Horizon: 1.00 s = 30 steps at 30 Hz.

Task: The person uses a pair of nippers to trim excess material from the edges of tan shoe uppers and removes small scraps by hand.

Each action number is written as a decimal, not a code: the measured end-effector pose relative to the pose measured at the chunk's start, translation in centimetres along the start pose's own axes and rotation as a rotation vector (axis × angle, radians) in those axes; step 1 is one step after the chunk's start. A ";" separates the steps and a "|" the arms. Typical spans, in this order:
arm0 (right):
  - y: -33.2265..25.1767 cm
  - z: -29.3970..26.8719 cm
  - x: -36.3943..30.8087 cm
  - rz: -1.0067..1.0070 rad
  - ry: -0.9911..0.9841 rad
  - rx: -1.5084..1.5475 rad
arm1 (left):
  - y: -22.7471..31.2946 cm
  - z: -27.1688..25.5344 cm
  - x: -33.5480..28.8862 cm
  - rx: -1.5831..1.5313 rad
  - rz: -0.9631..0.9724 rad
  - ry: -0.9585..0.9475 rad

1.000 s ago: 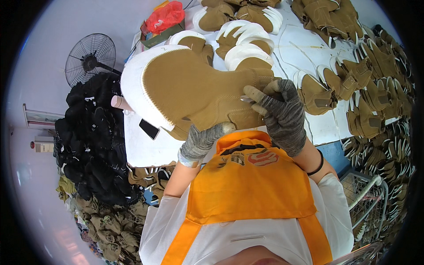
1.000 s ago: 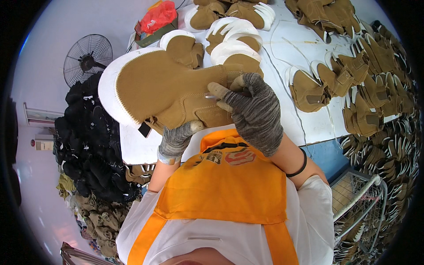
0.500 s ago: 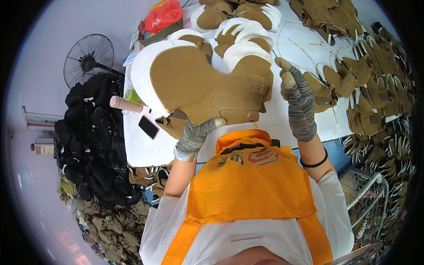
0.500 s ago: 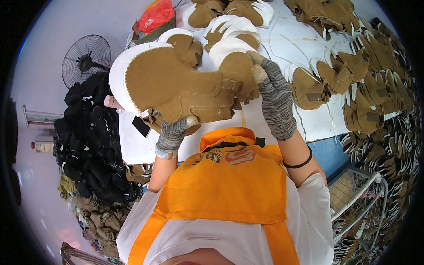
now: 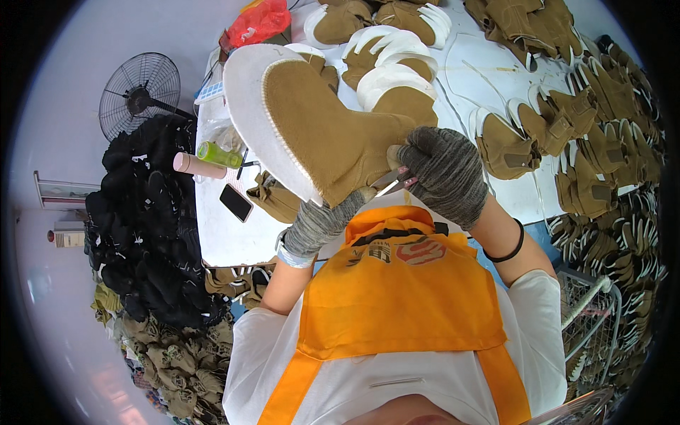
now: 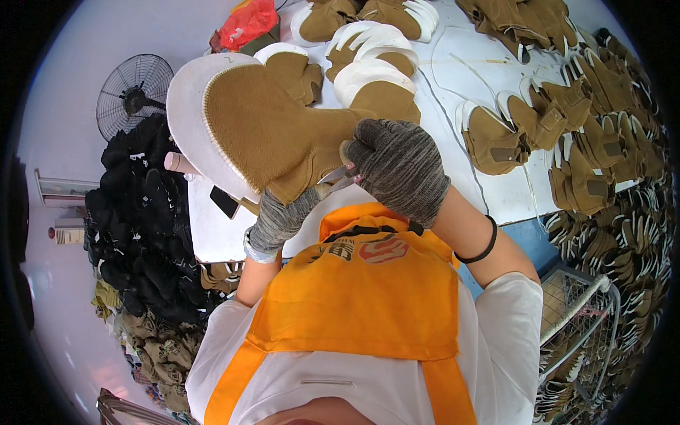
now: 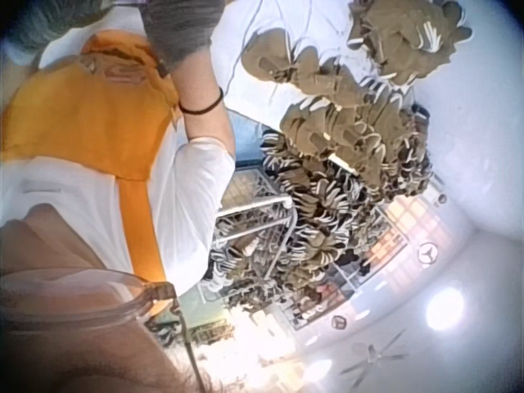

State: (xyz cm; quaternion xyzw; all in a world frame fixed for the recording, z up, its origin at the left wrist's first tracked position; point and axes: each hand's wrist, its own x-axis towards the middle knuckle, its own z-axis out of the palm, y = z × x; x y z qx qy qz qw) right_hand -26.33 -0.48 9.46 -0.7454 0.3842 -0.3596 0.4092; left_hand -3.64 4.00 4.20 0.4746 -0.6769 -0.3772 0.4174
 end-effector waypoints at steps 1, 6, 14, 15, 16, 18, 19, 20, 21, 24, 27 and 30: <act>0.8 0.3 0.0 0.084 0.010 0.246 | 0.1 0.2 0.1 0.005 -0.020 -0.004; 2.9 -0.3 0.2 -0.192 0.256 0.059 | 2.3 -0.3 -0.6 -0.232 -0.114 0.020; -1.8 -1.0 -0.1 -0.509 0.234 -0.544 | 2.1 0.0 -1.2 -0.066 0.047 0.117; -1.4 -0.8 -0.1 -0.474 0.214 -0.543 | 2.2 0.1 -1.1 0.037 0.082 0.116; -1.4 -0.9 -0.2 -0.452 0.195 -0.540 | 2.2 0.2 -0.9 0.138 0.119 0.113; -1.6 -1.0 -0.3 -0.408 0.158 -0.534 | 1.3 0.7 -0.8 0.213 0.174 0.127; -2.0 -1.0 -0.2 -0.375 0.134 -0.497 | 0.4 1.0 -0.9 0.192 0.188 0.147; -2.4 -0.9 -0.1 -0.342 0.111 -0.461 | -0.1 1.2 -1.2 0.198 0.197 0.160; -2.7 -0.8 -0.1 -0.309 0.088 -0.424 | -0.5 1.3 -1.4 0.204 0.203 0.172; -1.0 -0.3 -0.2 -0.332 0.255 -0.176 | 1.9 1.7 -1.2 0.290 0.218 0.174; -0.3 -0.6 -0.2 -0.225 0.293 0.543 | 3.3 2.9 -1.4 -0.224 0.029 0.285; 0.2 -1.9 -0.7 -0.219 0.388 0.120 | 4.3 0.6 -1.6 0.064 -0.047 0.061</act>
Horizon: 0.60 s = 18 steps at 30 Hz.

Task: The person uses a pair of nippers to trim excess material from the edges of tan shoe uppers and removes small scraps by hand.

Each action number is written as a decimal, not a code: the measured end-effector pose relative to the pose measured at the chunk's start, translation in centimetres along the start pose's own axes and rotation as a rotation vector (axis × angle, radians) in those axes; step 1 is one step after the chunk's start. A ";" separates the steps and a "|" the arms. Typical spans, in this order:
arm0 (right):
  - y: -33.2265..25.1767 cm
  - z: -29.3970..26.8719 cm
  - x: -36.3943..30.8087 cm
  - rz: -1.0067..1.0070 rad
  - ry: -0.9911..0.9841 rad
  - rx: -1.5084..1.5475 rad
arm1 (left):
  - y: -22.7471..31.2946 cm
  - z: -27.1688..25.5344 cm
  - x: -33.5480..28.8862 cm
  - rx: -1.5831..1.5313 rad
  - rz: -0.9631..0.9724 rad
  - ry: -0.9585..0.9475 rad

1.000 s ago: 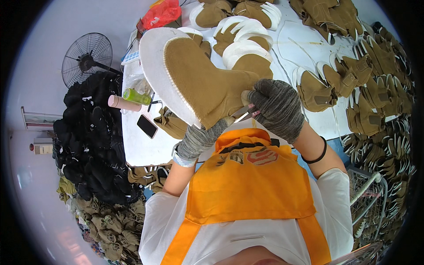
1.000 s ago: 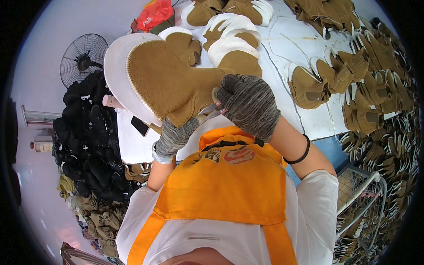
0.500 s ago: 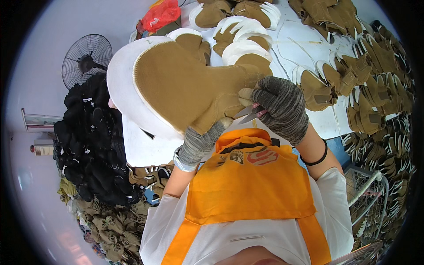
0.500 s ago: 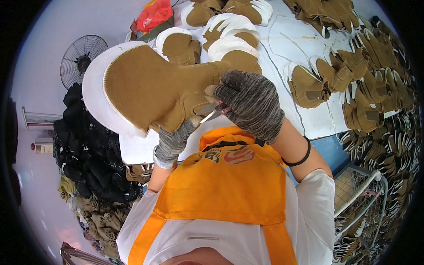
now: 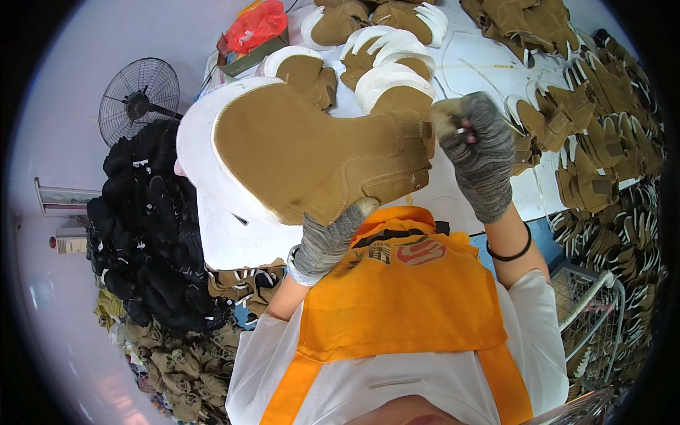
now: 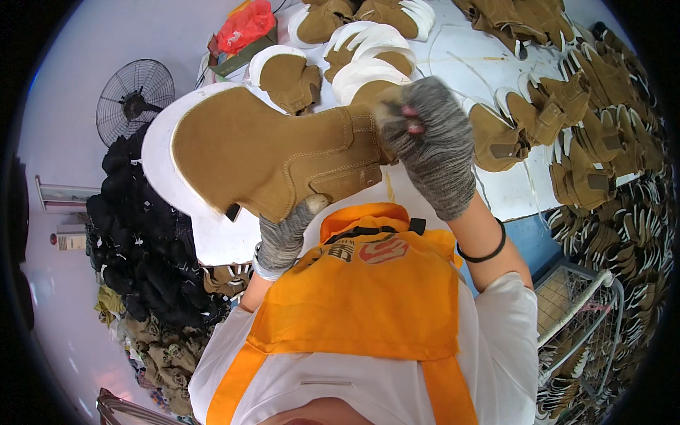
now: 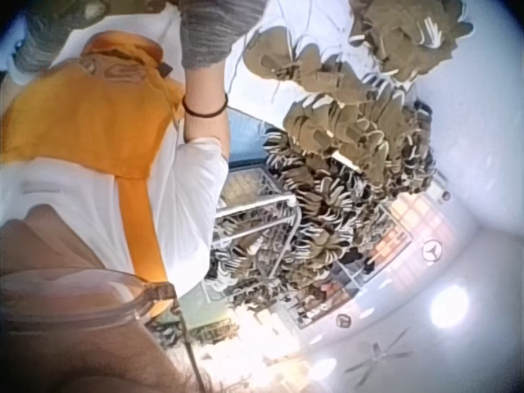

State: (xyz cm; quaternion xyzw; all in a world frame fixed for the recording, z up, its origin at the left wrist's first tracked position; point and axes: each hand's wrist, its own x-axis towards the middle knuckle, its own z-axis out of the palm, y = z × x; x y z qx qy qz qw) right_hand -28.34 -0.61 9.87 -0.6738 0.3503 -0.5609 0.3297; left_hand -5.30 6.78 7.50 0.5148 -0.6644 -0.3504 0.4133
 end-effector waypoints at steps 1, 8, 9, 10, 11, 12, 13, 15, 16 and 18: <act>-0.2 -0.1 -0.1 -0.011 -0.018 -0.128 | 0.2 0.1 -0.1 -0.247 -0.024 0.064; -3.1 0.7 -1.0 -0.176 -0.200 -0.469 | -0.2 -0.5 -0.8 -0.260 -0.004 0.030; -3.0 0.8 -1.0 -0.241 -0.187 -0.525 | -0.2 -0.5 -0.9 -0.282 -0.024 0.012; -2.9 0.8 -1.1 -0.306 -0.171 -0.583 | -0.1 -0.5 -0.8 -0.305 -0.041 -0.007; -2.9 0.8 -1.1 -0.304 -0.171 -0.580 | 0.1 -0.5 -0.8 -0.305 -0.033 -0.028; -2.9 0.8 -1.2 -0.302 -0.172 -0.576 | 0.2 -0.5 -0.8 -0.305 -0.027 -0.048; -2.9 0.8 -1.2 -0.302 -0.172 -0.571 | 0.4 -0.6 -0.7 -0.305 -0.019 -0.067; -2.6 0.9 -1.6 -0.294 -0.165 -0.550 | -0.7 -0.7 -0.8 -0.185 0.030 -0.087; -2.5 0.9 -1.7 -0.291 -0.162 -0.540 | -1.3 -0.8 -0.8 -0.126 0.054 -0.097; -2.7 0.9 -1.7 -0.278 -0.180 -0.525 | -2.2 -0.9 -1.2 -0.063 0.057 -0.120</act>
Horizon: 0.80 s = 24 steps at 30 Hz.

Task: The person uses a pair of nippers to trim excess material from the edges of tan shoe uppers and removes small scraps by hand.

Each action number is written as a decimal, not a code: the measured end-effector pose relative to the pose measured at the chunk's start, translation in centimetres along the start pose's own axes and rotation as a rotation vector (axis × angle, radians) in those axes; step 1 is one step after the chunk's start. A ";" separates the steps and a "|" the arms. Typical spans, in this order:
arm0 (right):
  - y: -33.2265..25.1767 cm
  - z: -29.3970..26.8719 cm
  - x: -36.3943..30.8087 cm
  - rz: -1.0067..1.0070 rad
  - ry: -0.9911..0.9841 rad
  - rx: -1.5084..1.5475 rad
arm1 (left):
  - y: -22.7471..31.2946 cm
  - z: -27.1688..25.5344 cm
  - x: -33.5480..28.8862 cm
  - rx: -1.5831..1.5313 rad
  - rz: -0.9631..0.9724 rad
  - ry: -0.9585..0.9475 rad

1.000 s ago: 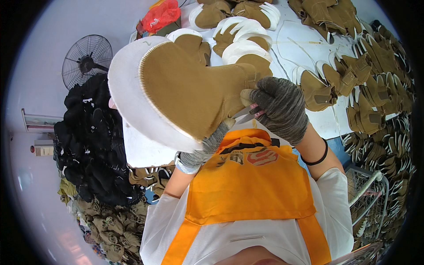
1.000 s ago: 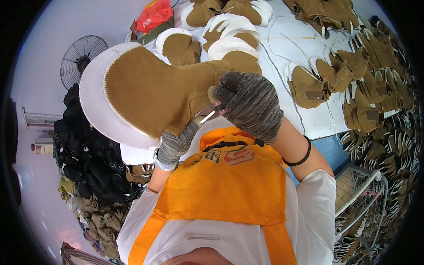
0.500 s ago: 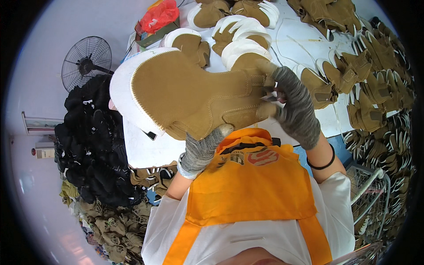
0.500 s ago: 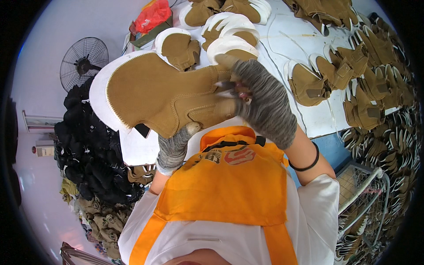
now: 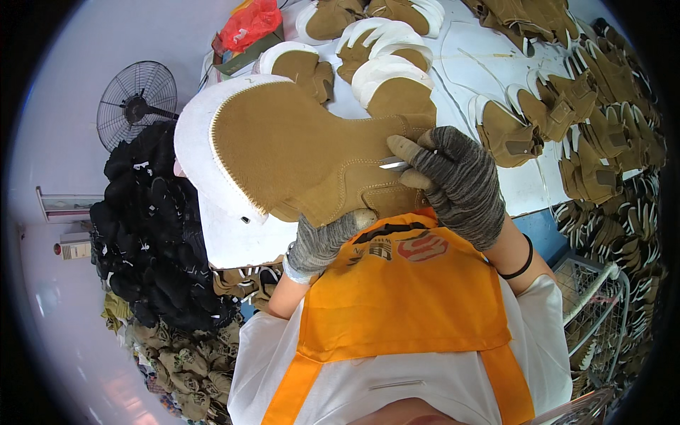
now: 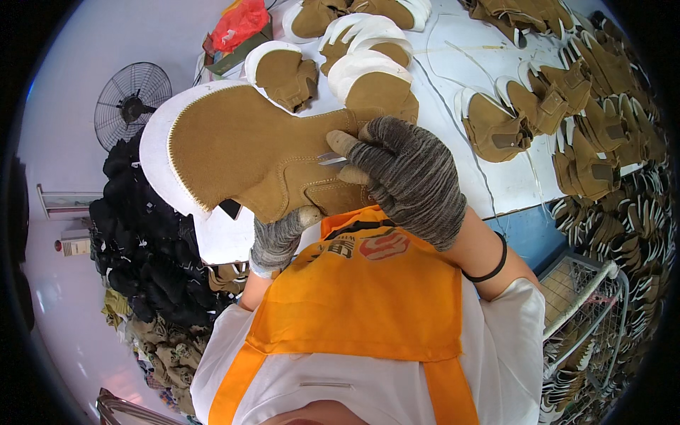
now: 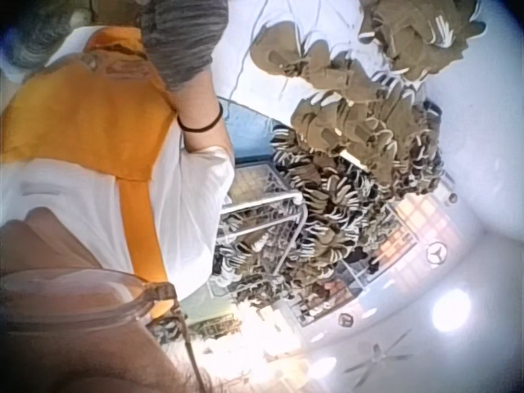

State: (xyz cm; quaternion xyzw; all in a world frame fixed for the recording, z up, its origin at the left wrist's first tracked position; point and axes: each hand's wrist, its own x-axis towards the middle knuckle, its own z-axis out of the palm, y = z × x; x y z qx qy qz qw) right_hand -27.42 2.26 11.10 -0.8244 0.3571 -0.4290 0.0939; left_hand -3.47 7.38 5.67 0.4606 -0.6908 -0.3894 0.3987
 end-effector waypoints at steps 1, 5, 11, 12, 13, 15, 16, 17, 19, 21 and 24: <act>-0.1 0.0 0.0 0.001 -0.010 0.010 | -0.2 0.0 -0.2 0.032 -0.001 -0.010; 0.0 0.0 0.0 -0.010 -0.024 -0.032 | -0.4 0.4 -0.1 -0.297 -0.073 0.004; 0.4 0.4 -1.2 0.099 0.034 0.171 | 0.1 0.6 0.1 -0.402 -0.112 -0.011; 0.4 0.3 -1.2 0.112 0.058 0.253 | 0.0 0.6 0.0 -0.313 -0.113 -0.015; 0.4 0.2 -1.2 0.156 0.069 0.334 | -0.1 0.6 0.1 -0.265 -0.099 -0.008; -0.1 0.0 -0.9 0.273 0.082 0.496 | -0.2 0.6 0.4 -0.212 -0.059 0.018; -0.3 -0.1 -0.8 0.345 0.081 0.576 | -0.1 0.7 0.6 -0.289 -0.053 0.035; -0.2 0.0 -0.8 0.306 0.105 0.567 | -0.1 0.8 0.7 -0.366 -0.046 0.052; 0.1 0.2 -0.8 0.227 0.153 0.549 | 0.2 1.0 0.9 -0.684 -0.075 0.079; 0.4 0.2 -0.7 0.219 0.173 0.527 | 0.0 0.8 1.2 -0.629 -0.021 0.056; 1.1 -0.1 -0.2 0.329 0.188 0.532 | -2.6 -0.6 1.5 -0.333 0.119 0.022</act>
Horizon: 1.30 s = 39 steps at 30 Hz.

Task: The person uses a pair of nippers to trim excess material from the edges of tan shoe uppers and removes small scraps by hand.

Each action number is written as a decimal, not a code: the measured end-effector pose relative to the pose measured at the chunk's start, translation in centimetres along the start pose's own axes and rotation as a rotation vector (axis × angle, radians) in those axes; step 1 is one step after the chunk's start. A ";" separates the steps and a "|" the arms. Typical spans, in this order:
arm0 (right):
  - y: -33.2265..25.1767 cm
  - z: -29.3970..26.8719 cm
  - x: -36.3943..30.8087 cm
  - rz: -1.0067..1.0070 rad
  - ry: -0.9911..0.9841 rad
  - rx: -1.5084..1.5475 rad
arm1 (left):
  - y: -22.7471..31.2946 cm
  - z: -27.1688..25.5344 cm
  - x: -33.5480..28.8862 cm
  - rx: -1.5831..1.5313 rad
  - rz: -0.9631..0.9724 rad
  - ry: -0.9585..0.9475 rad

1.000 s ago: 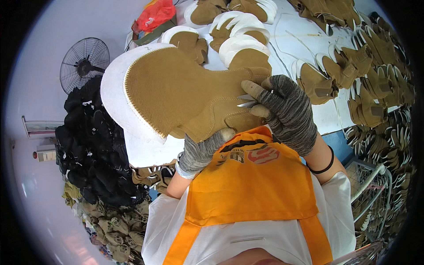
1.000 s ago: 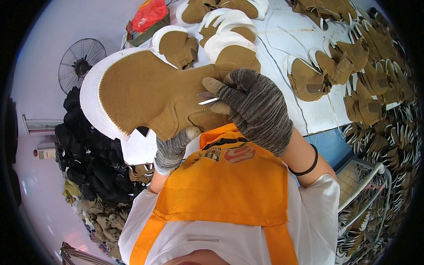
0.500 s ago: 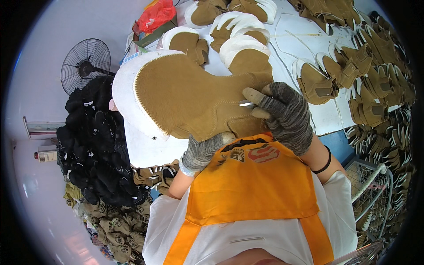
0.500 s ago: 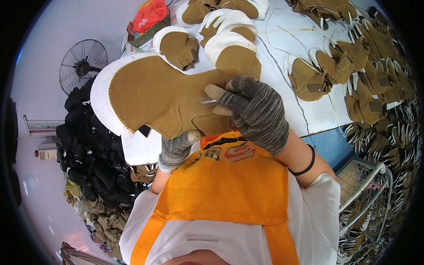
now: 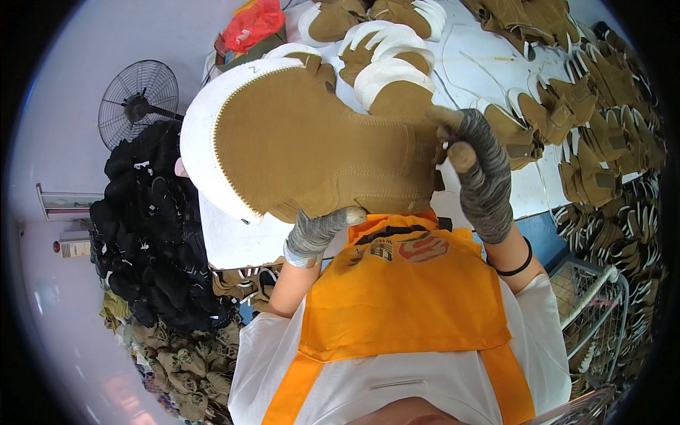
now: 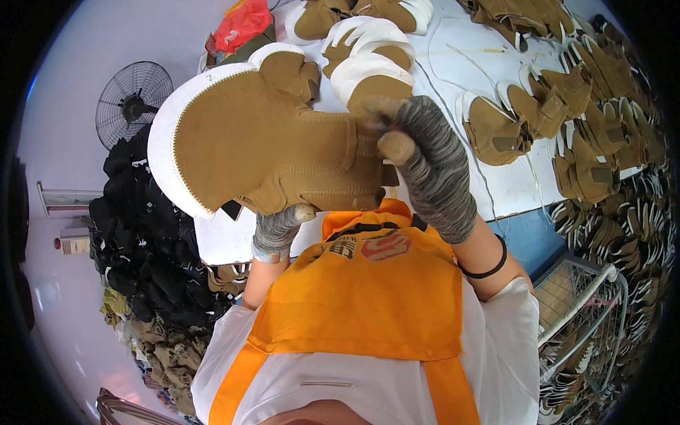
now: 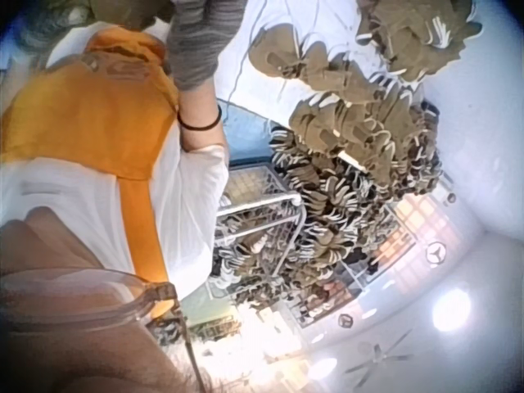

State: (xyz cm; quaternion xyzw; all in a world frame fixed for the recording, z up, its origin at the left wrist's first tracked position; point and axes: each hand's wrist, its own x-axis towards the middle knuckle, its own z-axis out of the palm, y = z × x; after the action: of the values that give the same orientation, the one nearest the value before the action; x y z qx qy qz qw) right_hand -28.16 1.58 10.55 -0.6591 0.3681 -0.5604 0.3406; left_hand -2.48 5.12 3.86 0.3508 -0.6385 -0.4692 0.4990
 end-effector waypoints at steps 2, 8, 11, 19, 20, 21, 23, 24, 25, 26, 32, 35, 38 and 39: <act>0.7 -0.5 0.3 0.200 -0.017 0.076 | -1.7 -1.4 -0.3 0.198 0.103 -0.031; 5.1 1.5 -0.8 1.022 -0.290 0.689 | -4.3 -2.0 -0.9 -0.532 -0.010 0.065; 5.2 1.4 -0.8 0.757 -0.332 0.521 | -5.1 -2.1 -0.6 -0.780 -0.097 0.048; 5.8 1.9 0.0 0.595 -0.003 0.690 | -5.0 -2.4 1.5 -1.070 -0.270 0.007; 5.7 1.6 0.2 0.586 -0.011 0.677 | -4.6 -2.1 1.9 -1.057 -0.292 0.040; 5.2 1.0 0.5 0.627 -0.025 0.759 | -3.9 -1.8 2.5 -1.017 -0.318 0.101; 3.3 0.9 1.2 0.679 0.060 0.783 | -2.5 -0.2 3.2 -0.889 -0.342 0.315; 3.4 0.7 1.2 0.661 0.056 0.765 | -2.9 -0.3 2.8 -0.856 -0.334 0.400; 3.6 0.3 1.4 0.640 0.057 0.743 | -3.2 -0.4 2.5 -0.825 -0.326 0.479; 3.6 0.1 1.5 0.619 0.057 0.722 | -3.3 -0.4 2.3 -0.793 -0.318 0.557; 4.0 0.0 1.5 0.651 0.127 0.575 | -0.7 0.7 0.3 -0.304 -0.213 0.288; 4.8 0.6 0.9 0.616 0.098 0.547 | 2.5 4.0 0.9 -0.033 -0.271 0.480; 4.2 1.5 0.6 0.624 0.142 0.592 | 1.0 2.1 0.4 0.227 -0.258 0.307; 4.4 1.6 0.4 0.633 0.142 0.586 | 0.9 2.0 0.2 0.253 -0.252 0.292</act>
State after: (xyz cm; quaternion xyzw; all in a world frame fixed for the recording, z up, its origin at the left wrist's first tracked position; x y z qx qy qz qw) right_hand -26.95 -0.87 6.74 -0.3492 0.3998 -0.5529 0.6423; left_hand -4.47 5.69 4.67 0.5517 -0.5645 -0.3881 0.4758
